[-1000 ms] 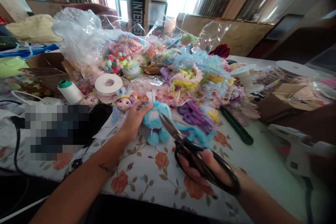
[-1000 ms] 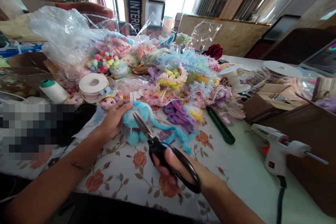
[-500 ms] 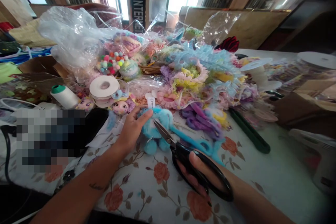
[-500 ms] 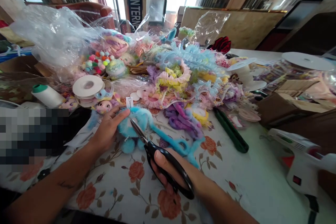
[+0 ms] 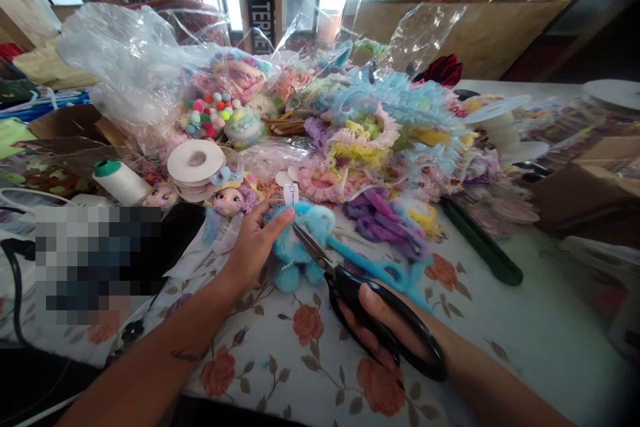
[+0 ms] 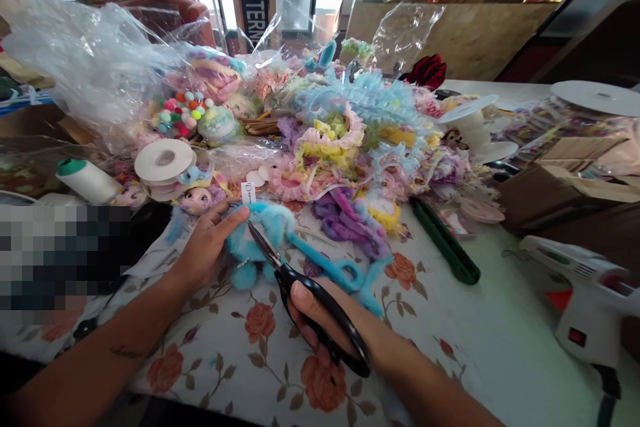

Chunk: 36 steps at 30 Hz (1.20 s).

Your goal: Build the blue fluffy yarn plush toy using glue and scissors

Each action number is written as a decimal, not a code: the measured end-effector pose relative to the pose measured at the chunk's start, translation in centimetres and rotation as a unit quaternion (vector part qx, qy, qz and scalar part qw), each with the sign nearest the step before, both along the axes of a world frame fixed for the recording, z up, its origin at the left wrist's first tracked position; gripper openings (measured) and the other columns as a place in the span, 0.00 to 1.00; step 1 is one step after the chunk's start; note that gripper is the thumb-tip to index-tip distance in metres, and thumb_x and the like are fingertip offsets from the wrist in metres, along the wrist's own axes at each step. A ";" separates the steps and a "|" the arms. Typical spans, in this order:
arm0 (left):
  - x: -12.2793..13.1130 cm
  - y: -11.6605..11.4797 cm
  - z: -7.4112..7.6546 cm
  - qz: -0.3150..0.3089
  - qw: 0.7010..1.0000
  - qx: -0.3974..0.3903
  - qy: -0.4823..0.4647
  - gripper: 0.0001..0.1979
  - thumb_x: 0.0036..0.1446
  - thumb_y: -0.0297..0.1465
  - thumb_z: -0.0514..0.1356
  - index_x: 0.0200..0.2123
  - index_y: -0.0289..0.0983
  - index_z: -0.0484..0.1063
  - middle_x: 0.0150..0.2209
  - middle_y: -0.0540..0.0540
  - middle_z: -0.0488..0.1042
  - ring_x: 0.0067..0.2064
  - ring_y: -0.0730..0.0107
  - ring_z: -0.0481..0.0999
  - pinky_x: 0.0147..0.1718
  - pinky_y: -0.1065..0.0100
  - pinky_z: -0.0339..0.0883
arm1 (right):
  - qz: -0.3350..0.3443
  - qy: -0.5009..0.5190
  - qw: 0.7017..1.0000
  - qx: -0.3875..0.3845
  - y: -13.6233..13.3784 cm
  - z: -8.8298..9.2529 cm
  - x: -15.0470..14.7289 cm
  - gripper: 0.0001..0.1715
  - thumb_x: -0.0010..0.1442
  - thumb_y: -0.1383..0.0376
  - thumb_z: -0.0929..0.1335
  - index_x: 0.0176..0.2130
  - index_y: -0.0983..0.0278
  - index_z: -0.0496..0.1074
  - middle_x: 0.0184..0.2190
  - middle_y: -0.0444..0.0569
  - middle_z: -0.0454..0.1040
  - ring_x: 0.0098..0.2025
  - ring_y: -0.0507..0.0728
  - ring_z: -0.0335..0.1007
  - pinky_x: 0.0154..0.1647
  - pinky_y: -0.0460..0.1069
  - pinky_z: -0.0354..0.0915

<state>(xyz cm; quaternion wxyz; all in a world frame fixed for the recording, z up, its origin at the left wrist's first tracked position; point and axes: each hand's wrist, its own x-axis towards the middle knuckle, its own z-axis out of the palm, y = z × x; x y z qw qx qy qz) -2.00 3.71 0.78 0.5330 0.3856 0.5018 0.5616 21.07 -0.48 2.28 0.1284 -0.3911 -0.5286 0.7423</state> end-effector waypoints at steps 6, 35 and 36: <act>0.0 0.0 0.2 -0.008 1.000 -0.004 -0.015 0.20 0.52 0.42 0.71 0.45 0.40 0.74 0.50 0.44 0.79 0.51 0.57 0.78 0.40 0.67 0.71 | -0.002 -0.003 1.000 0.009 0.1 -0.3 0.2 0.38 0.58 0.30 0.63 0.32 0.62 0.65 0.21 0.39 0.64 0.16 0.46 0.59 0.15 0.41 0.62; -1.3 0.0 0.5 -0.124 0.991 -0.028 -0.036 0.27 0.53 0.32 0.68 0.58 0.40 0.73 0.36 0.47 0.78 0.35 0.64 0.77 0.33 0.68 0.71 | 0.024 -0.039 0.998 0.039 0.2 0.0 0.3 0.43 0.56 0.27 0.61 0.24 0.62 0.61 0.18 0.39 0.61 0.14 0.45 0.57 0.14 0.41 0.60; -1.3 0.0 0.5 -0.125 0.991 -0.027 -0.037 0.27 0.53 0.32 0.68 0.58 0.40 0.73 0.35 0.47 0.78 0.36 0.64 0.77 0.33 0.68 0.71 | 0.024 -0.034 0.998 0.040 0.2 0.0 0.3 0.42 0.56 0.27 0.61 0.24 0.62 0.61 0.18 0.39 0.61 0.14 0.45 0.57 0.15 0.41 0.60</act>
